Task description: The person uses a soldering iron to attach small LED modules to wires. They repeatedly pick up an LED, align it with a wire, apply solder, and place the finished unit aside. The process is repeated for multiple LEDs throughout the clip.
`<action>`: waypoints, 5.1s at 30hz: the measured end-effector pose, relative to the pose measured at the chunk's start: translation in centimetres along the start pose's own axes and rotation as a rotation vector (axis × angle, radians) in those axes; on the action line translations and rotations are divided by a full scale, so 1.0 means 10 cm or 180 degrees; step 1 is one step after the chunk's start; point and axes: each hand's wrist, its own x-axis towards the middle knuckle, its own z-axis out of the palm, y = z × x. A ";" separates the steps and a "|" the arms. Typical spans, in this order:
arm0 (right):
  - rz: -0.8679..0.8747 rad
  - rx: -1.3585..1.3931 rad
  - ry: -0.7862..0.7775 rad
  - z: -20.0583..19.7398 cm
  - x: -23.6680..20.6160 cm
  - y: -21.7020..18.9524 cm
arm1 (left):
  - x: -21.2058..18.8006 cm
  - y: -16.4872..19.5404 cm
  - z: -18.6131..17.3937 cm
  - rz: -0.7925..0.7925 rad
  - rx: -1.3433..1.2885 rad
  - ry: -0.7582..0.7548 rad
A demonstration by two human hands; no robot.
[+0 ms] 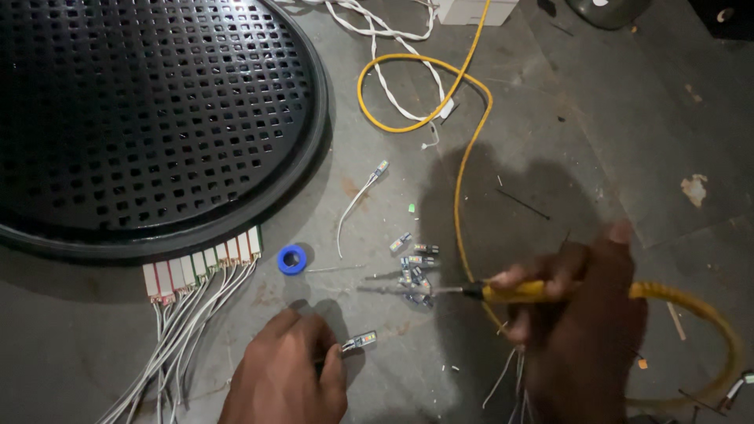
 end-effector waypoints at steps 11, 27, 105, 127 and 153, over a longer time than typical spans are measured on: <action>-0.1070 -0.0559 0.0099 0.22 -0.63 -0.03 | -0.01 -0.09 -0.13 0.0033 0.0209 -0.0089; -0.1261 -0.0493 -0.0380 0.70 -1.03 0.16 | -0.06 -0.24 -0.55 -0.0274 0.0094 -0.0366; -0.3412 -0.3235 -0.1977 0.27 -0.86 0.63 | -0.08 0.00 -0.71 -0.0865 0.0234 -0.0738; -0.3684 -0.2887 -0.2033 0.29 -0.68 0.68 | 0.08 -0.13 -0.61 -0.0236 -0.0693 -0.0672; -0.3465 -0.2539 -0.1674 0.21 -0.68 0.19 | 0.03 0.08 -0.63 0.1047 -0.1888 -0.0613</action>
